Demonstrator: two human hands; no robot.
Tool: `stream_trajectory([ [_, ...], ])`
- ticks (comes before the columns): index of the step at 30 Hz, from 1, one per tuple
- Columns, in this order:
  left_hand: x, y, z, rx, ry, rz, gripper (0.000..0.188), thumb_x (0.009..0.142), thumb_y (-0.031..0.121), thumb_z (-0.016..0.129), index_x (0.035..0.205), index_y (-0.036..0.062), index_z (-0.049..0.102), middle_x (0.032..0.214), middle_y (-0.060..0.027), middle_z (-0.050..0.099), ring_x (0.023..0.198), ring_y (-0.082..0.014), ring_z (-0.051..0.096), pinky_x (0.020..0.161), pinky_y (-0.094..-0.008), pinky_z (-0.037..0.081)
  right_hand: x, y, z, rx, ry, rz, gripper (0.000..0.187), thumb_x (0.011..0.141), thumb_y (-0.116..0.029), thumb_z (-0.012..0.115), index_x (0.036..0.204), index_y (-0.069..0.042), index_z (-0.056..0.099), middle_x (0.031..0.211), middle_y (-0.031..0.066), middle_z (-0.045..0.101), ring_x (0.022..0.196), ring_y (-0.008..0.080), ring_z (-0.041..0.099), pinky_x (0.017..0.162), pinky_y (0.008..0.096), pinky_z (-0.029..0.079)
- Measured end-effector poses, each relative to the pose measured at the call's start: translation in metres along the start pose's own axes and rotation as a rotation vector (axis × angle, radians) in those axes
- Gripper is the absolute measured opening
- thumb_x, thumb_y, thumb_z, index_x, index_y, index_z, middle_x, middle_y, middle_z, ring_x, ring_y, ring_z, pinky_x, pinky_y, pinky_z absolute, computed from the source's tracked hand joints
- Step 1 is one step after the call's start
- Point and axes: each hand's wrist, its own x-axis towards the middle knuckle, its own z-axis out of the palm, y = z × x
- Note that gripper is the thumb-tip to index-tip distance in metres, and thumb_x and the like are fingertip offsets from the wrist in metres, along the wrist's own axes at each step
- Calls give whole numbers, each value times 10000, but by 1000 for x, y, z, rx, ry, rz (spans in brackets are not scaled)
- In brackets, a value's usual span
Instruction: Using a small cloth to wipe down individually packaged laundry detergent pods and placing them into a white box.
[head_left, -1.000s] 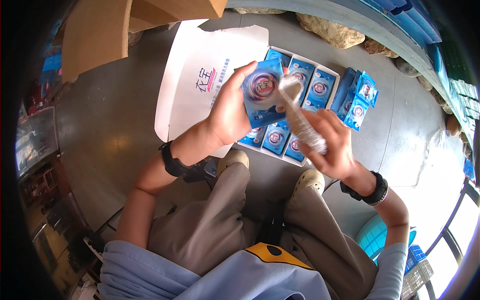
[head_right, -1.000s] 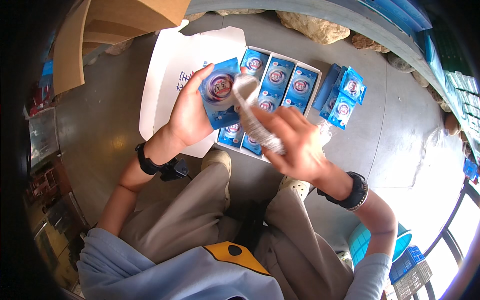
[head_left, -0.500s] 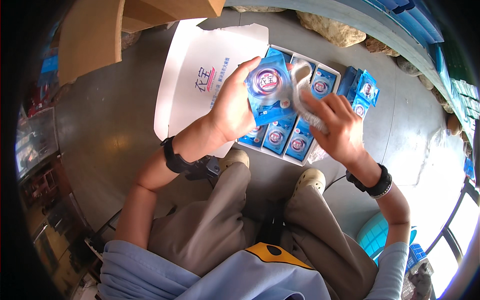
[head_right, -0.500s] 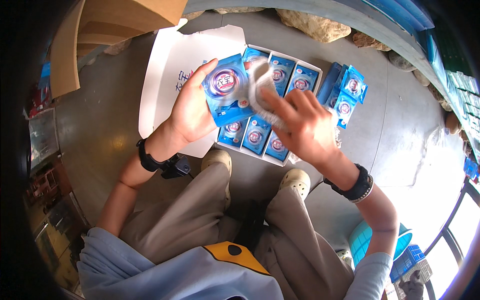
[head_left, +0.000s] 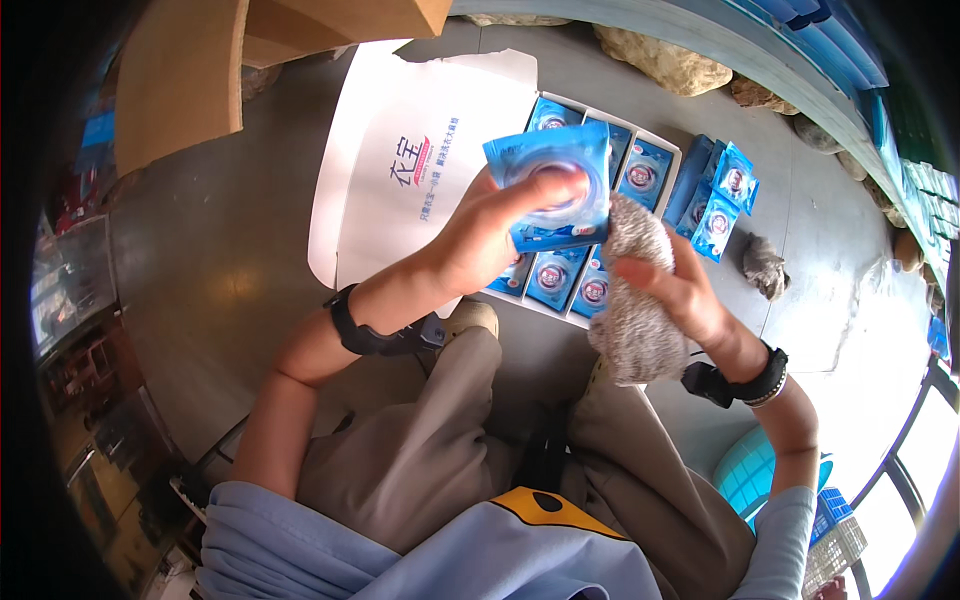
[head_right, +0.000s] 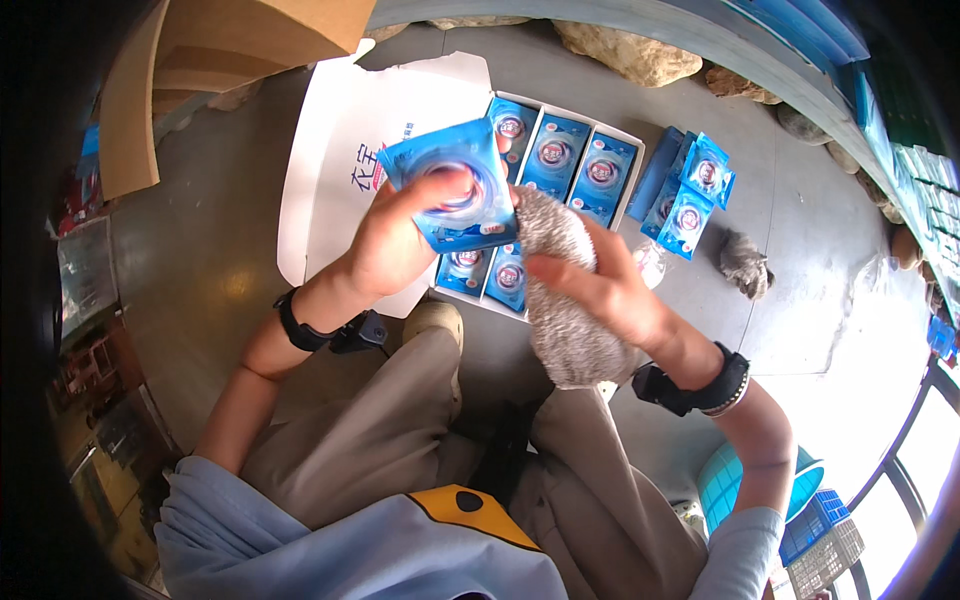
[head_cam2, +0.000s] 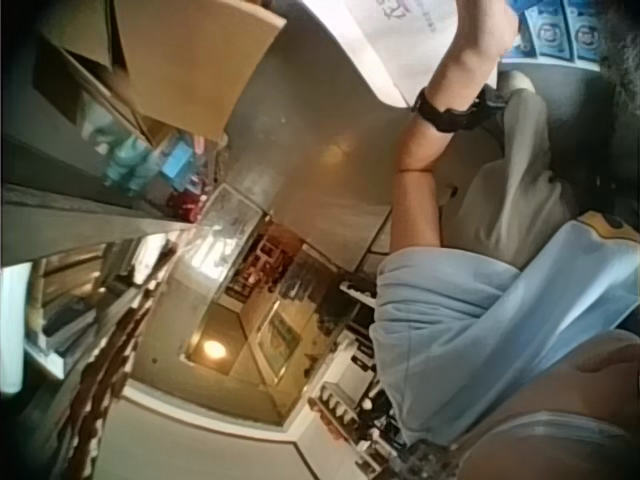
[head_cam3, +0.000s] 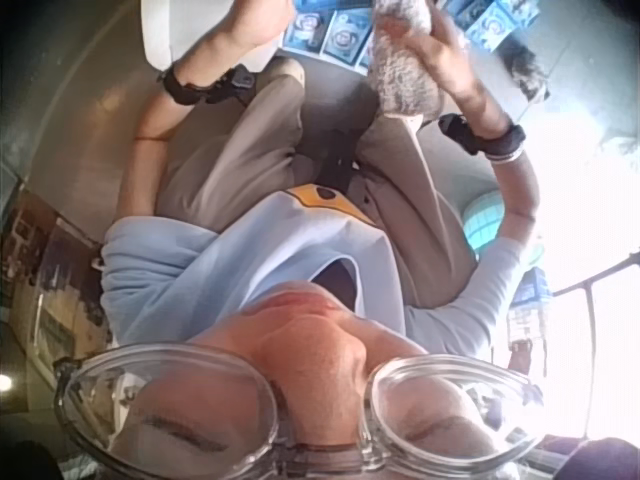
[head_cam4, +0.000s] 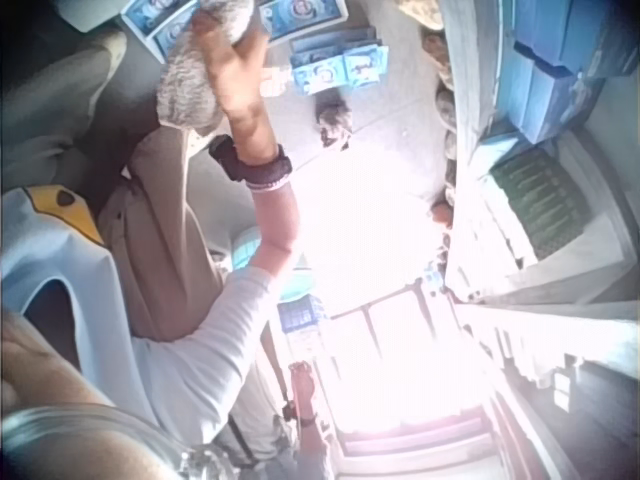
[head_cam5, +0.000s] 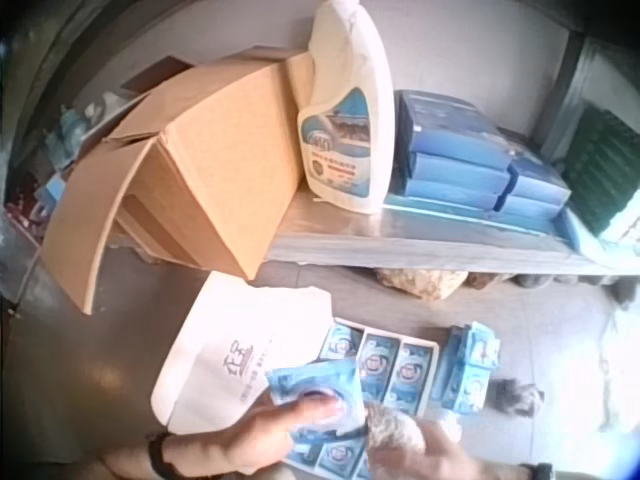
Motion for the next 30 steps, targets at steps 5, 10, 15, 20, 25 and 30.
stream_trajectory([
  [5, -5, 4, -2, -5, 111, -32, 185, 765, 131, 591, 924, 35, 585, 854, -31, 602, 803, -101, 561, 734, -241, 436, 5, 18, 5, -61, -43, 0, 413, 820, -151, 560, 1176, 9, 422, 896, 41, 565, 807, 99, 520, 691, 245, 434],
  [10, -11, 4, -20, -6, 159, 8, 138, 766, 75, 571, 892, 35, 608, 884, -34, 616, 812, -101, 571, 744, -236, 429, 3, 20, 1, -39, 36, -29, 363, 819, -168, 555, 1121, 12, 464, 846, 41, 571, 782, 98, 530, 673, 243, 440],
  [15, -8, 5, -21, -87, 153, -38, 154, 771, 92, 572, 916, 42, 586, 876, -17, 603, 845, -88, 552, 755, -229, 421, -15, 11, -29, -89, 218, -27, 339, 825, -220, 549, 1076, 1, 493, 831, 35, 560, 740, 95, 529, 640, 242, 443],
  [20, -2, 8, -22, -153, 178, -46, 175, 782, 100, 565, 949, 50, 567, 908, -33, 590, 867, -117, 553, 772, -267, 436, -30, 31, -81, -153, 574, -91, 255, 826, -188, 543, 1017, -19, 537, 830, 18, 563, 735, 88, 523, 653, 235, 433],
  [25, 15, -6, -41, -206, 230, -32, 180, 774, 40, 559, 951, 14, 544, 930, -67, 572, 933, -172, 538, 806, -304, 432, -56, 66, -155, -176, 873, -84, 280, 821, -210, 544, 1029, -22, 539, 871, 58, 584, 791, 124, 549, 689, 258, 439],
  [30, 19, -16, -47, -241, 220, -67, 171, 788, 23, 530, 957, 5, 542, 929, -77, 573, 922, -174, 544, 802, -301, 434, -103, 145, -271, -672, 1063, 191, 482, 714, -309, 626, 1036, 37, 530, 909, 112, 590, 807, 189, 567, 699, 304, 453],
])
